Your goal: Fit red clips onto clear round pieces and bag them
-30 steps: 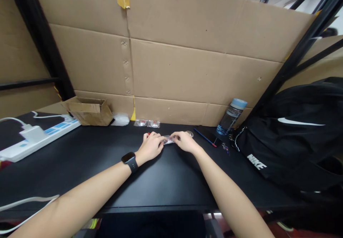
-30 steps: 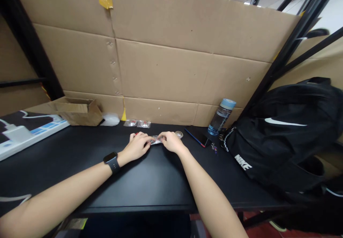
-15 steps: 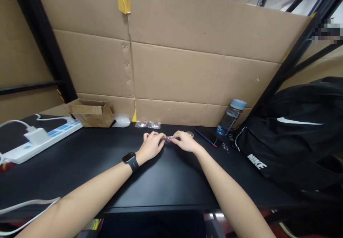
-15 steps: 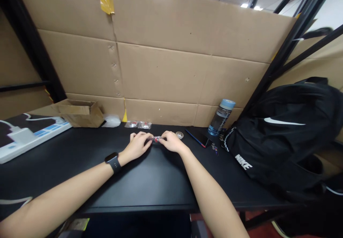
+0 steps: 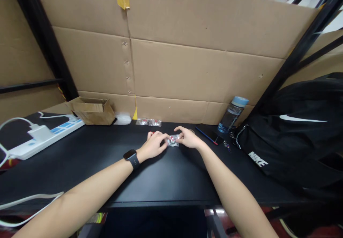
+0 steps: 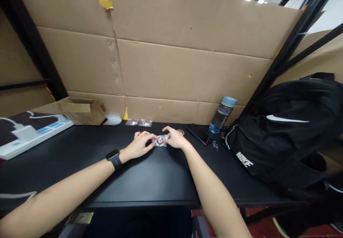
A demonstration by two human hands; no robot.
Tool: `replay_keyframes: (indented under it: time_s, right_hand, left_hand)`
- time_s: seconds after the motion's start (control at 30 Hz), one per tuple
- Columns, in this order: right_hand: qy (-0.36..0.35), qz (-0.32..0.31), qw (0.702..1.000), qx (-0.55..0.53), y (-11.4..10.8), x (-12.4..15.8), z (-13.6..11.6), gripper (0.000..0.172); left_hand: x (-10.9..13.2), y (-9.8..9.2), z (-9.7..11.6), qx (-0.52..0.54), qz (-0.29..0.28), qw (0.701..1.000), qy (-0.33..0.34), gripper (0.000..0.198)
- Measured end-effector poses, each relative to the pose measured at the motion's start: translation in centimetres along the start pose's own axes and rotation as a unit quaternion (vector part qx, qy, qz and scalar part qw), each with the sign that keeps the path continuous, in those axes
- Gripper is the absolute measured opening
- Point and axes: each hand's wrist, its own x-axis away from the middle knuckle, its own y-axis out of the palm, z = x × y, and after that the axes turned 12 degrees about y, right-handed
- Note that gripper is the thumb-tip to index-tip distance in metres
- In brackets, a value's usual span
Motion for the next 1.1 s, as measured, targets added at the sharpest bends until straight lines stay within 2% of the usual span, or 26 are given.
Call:
replay_keyframes:
  time_s: [0.1,0.2,0.3,0.4,0.47,0.53,0.57,0.63,0.67,0.73,0.87,1.0,1.1]
  right_hand:
    - [0.034,0.022,0.997,-0.071,-0.3,0.0,-0.1,0.036]
    - [0.055,0.029,0.992,-0.109,-0.5,0.0,-0.1,0.027]
    - [0.074,0.042,0.993,-0.086,-0.3,-0.2,0.1,0.022]
    - [0.088,0.053,0.995,-0.003,0.0,-0.3,0.2,0.014]
    - [0.059,0.089,0.991,0.078,0.0,-0.2,0.0,0.012]
    - [-0.018,0.118,0.982,0.144,-0.2,0.2,-0.4,0.015]
    - [-0.060,0.111,0.979,0.163,-0.3,0.4,-0.6,0.016]
    - [-0.121,0.057,0.974,0.184,-0.3,0.8,-1.0,0.017]
    - [-0.132,0.034,0.972,0.193,-0.2,1.0,-1.1,0.016]
    - [-0.125,0.032,0.967,0.219,0.1,1.1,-1.0,0.017]
    - [-0.104,0.074,0.954,0.273,1.0,0.2,-0.6,0.023]
    - [-0.068,0.107,0.948,0.292,2.4,-2.6,-0.8,0.034]
    - [-0.048,0.111,0.947,0.297,3.0,-4.4,-1.1,0.045]
  left_hand:
    - [0.0,-0.1,-0.1,0.025,-0.002,0.999,0.027,0.031]
    - [0.1,-0.1,-0.3,0.009,-0.001,1.000,0.024,0.040]
    - [0.3,0.0,-0.5,-0.042,-0.026,0.998,0.026,0.042]
    - [0.5,0.1,-0.4,-0.090,-0.061,0.993,0.052,0.037]
    - [0.6,0.1,-0.4,-0.110,-0.075,0.989,0.067,0.037]
    - [0.7,0.2,-0.4,-0.108,-0.088,0.988,0.070,0.041]
    - [0.7,0.2,-0.4,-0.100,-0.095,0.988,0.067,0.044]
    - [0.8,0.3,-0.4,-0.083,-0.104,0.989,0.058,0.047]
    - [0.8,0.2,-0.5,-0.075,-0.105,0.990,0.055,0.047]
    - [0.7,-0.2,-0.9,-0.064,-0.100,0.992,0.052,0.047]
    - [0.7,-2.5,-2.8,-0.070,-0.061,0.995,0.032,0.039]
    - [1.2,-5.1,-6.2,-0.108,-0.039,0.993,-0.010,0.029]
    - [1.6,-5.9,-8.2,-0.104,-0.027,0.994,-0.023,0.027]
